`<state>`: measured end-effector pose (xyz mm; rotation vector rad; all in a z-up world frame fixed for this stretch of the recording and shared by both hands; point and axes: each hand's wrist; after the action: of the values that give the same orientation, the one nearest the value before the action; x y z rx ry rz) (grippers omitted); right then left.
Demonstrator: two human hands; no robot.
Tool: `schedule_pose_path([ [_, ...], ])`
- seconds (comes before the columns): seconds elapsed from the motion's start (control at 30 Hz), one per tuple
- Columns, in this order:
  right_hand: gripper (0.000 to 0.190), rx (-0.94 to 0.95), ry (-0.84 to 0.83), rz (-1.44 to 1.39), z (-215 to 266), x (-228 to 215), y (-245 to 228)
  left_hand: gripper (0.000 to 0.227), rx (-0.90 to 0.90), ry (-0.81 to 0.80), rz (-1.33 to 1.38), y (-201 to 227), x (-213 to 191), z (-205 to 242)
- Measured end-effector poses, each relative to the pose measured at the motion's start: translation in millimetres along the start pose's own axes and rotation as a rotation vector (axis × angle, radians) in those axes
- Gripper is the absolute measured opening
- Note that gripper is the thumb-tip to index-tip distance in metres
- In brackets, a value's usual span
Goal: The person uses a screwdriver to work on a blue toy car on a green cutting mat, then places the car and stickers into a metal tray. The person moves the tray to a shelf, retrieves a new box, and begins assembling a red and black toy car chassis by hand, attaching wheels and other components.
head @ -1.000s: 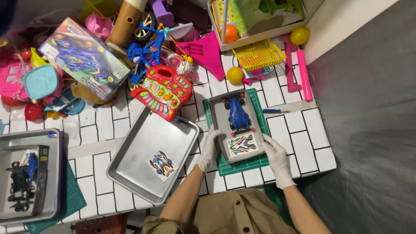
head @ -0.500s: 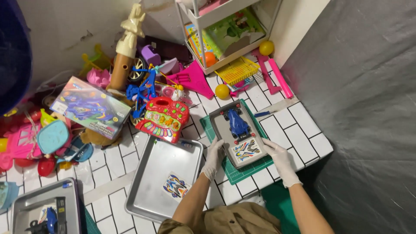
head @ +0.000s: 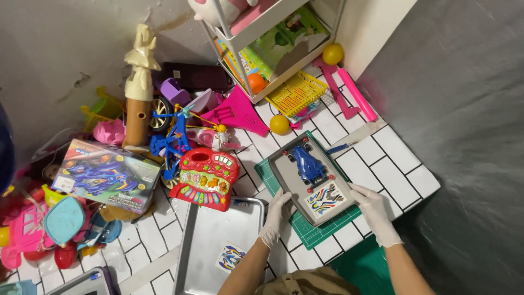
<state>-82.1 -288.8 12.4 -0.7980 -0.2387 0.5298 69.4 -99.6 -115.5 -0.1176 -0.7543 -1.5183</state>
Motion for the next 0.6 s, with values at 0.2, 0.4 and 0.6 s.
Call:
schedule_pose_path([
  [0.2, 0.042, -0.079, 0.057, 0.155, 21.1, 7.8, -8.4, 0.105, 0.019, -0.055, -0.044, 7.9, 5.9, 9.1],
  [0.4, 0.044, -0.089, 0.049, 0.13, 19.3, 2.1, 3.2, 0.097, 0.078, -0.026, -0.041, 4.3, 11.5, 17.4],
  [0.6, 0.041, -0.092, 0.112, 0.264, 28.6, 1.5, -2.2, 0.102, 0.095, -0.039, -0.057, 3.7, 13.2, 20.1],
])
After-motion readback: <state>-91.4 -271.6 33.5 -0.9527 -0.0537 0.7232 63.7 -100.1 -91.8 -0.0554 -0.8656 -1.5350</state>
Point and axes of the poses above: each hand's wrist, its own z-axis away from the middle knuckle, its own x-axis out of the palm, y = z × x, and after that the axes turned 2 degrees about -y, right-handed
